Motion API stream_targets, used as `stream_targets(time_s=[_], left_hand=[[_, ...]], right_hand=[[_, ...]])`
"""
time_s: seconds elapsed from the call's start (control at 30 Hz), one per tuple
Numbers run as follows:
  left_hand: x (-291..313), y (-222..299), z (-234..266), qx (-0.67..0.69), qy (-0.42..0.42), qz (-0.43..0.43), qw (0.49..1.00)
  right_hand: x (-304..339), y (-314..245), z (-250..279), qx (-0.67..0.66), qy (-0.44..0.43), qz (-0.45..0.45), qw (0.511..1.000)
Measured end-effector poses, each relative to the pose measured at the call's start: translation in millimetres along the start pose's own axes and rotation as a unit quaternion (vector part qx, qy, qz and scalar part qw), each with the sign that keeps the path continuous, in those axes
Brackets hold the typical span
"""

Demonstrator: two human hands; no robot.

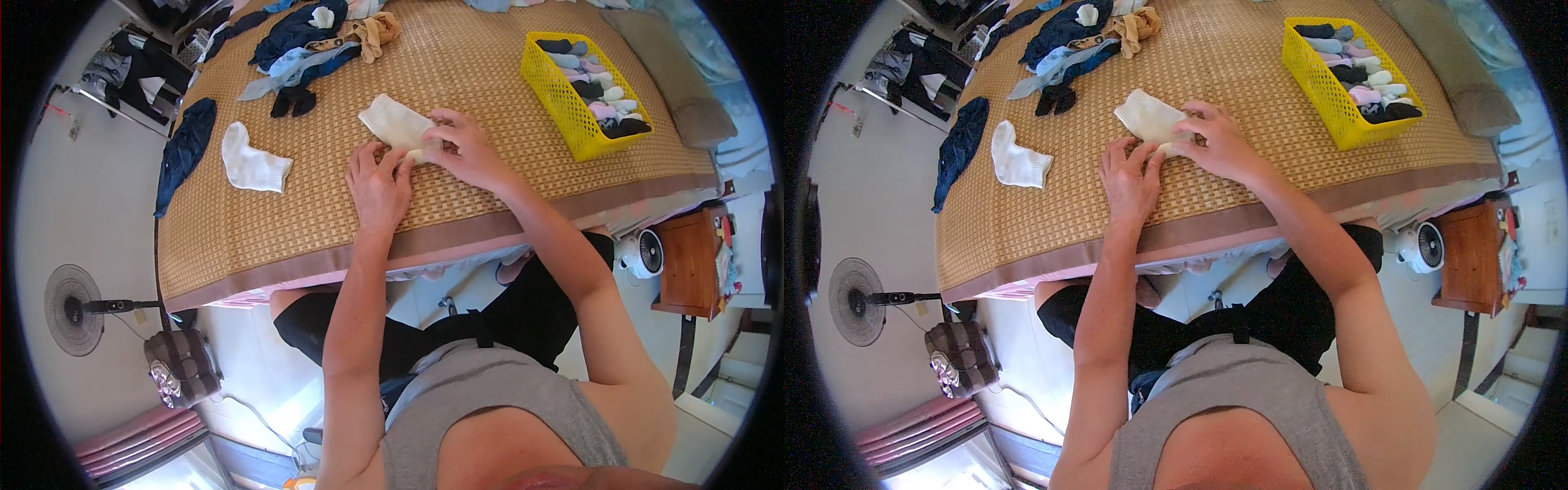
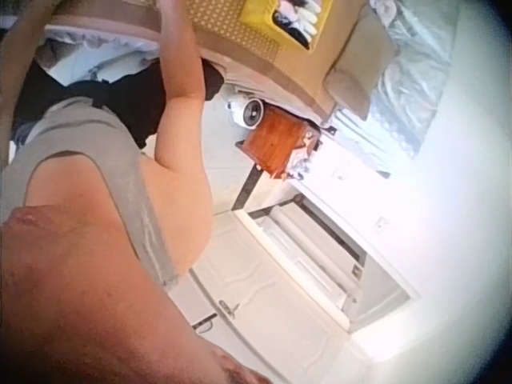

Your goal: Sort and fold various pairs of socks on a bed and place them into a yellow organizer basket.

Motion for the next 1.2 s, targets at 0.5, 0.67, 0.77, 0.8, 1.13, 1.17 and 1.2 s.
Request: stream_targets(time_s=[0.5, 0.67, 0.77, 0.8, 1.13, 1.17, 1.2], left_hand=[[-13, -11, -13, -0.09, -0.016, 0.046, 0.995], [-15, -7, -8, -0.062, 0.017, 0.05, 0.997], [-15, 3, -1, -0.028, 0.052, -0.016, 0.998], [-15, 11, 1, -0.013, 0.056, -0.052, 0.997], [-16, 5, -7, -0.037, 0.008, -0.015, 0.999], [-16, 4, -7, -0.045, 0.008, -0.015, 0.999], [-17, 4, -8, -0.051, 0.008, -0.017, 0.999]], right_hand=[[-21, 9, -11, 0.097, -0.06, -0.047, 0.992], [-26, 12, -14, 0.081, -0.065, -0.091, 0.99], [-29, 18, -15, 0.083, -0.07, -0.107, 0.988], [-29, 19, -15, 0.079, -0.068, -0.112, 0.988], [-17, 4, 0, 0.061, 0.019, 0.01, 0.998], [-17, 4, -1, 0.051, -0.001, 0.013, 0.999], [-17, 6, -2, 0.043, -0.019, 0.015, 0.999]])
Point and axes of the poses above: each hand's wrist, its own x-axis away from the middle knuckle, its own z-axis out of the back of the hand, y = z × x, the point moved 10 cm from there along -x, towards the middle knuckle, and after that the axes turned 4 degrees about -z, right-handed, at the moved point
